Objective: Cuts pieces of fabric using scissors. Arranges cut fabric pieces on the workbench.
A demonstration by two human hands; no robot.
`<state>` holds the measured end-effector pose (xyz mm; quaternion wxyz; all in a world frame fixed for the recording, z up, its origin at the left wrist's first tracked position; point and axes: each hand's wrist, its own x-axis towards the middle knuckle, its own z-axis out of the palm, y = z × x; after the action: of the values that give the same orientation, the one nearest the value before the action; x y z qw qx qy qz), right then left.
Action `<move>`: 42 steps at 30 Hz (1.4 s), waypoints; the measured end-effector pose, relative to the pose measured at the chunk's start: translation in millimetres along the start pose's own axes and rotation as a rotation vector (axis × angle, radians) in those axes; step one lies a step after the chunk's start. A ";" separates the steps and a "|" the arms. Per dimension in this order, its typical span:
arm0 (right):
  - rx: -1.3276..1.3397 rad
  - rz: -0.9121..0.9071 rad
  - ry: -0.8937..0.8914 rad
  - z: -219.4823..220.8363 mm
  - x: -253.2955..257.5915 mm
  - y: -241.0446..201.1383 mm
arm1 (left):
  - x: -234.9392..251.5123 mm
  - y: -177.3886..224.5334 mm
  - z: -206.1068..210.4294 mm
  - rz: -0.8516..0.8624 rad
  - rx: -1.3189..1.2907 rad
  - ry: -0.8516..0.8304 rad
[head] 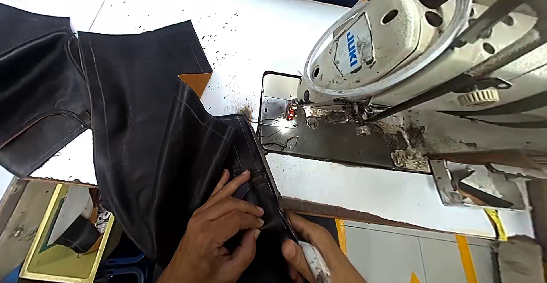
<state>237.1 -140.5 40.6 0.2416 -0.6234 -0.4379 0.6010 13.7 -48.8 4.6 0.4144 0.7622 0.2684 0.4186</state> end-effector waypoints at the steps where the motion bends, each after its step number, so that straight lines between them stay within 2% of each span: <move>1: 0.014 -0.001 0.014 3.7 2.9 -1.3 | -0.5 0.3 -0.6 -0.001 -0.007 0.002; 36: 0.364 -0.056 0.014 22.8 19.5 -2.2 | -6.3 2.7 -2.3 -0.002 0.062 -0.020; 38: 0.327 -0.152 0.059 28.2 13.9 7.7 | -8.1 2.3 -3.8 0.003 0.069 -0.026; 40: 0.126 -0.284 0.145 26.9 -0.4 22.3 | -12.0 0.1 -11.1 0.004 0.091 -0.033; 42: -0.010 -0.308 0.191 18.3 -17.3 35.7 | -17.0 -3.2 -21.6 -0.001 0.118 -0.030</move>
<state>230.5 -177.0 17.4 0.3681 -0.6042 -0.5065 0.4927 -13.7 -51.2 1.4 0.3728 0.7914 0.2868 0.3905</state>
